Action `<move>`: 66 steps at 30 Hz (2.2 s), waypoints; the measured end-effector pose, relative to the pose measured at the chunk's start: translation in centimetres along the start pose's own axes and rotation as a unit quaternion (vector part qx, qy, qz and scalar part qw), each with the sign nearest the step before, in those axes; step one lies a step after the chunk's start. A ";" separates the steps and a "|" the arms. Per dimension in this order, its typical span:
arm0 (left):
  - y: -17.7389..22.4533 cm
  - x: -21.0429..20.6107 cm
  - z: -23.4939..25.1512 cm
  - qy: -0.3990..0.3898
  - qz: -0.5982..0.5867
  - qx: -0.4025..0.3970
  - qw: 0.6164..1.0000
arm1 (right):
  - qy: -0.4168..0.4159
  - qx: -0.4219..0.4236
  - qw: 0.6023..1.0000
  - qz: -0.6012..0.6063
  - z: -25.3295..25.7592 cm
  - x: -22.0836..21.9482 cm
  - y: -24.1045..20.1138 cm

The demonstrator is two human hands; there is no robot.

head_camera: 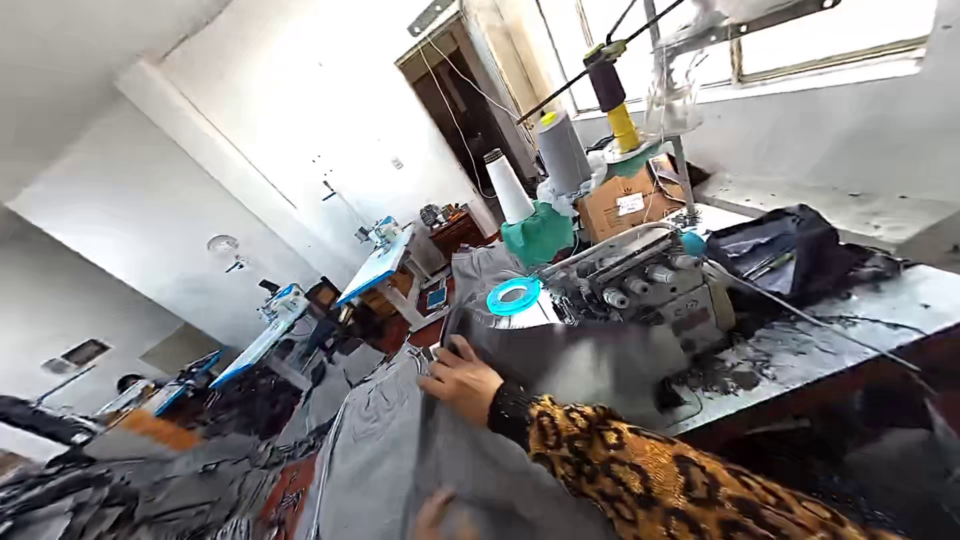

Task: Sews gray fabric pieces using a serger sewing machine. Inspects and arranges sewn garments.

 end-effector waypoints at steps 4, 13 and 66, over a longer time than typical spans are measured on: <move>-1.2 -16.1 -3.7 -0.172 -0.115 0.006 0.978 | 0.046 -0.088 0.992 -0.080 -10.3 0.7 0.8; 4.2 -19.2 3.1 0.053 -0.033 -0.150 0.987 | 0.232 -0.514 0.806 0.181 -27.8 6.8 2.2; 6.2 -12.2 8.3 -0.267 -0.151 -0.169 0.937 | 0.309 -0.380 0.795 0.357 -18.8 7.0 0.4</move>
Point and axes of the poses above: each hand's wrist, its own z-axis towards the middle knuckle, its own x-axis out of the back of the hand, y = z × x, the point moved 7 cm from there along z, towards the middle knuckle, and after that the axes turned 12 degrees about x, right-handed, at the moved point
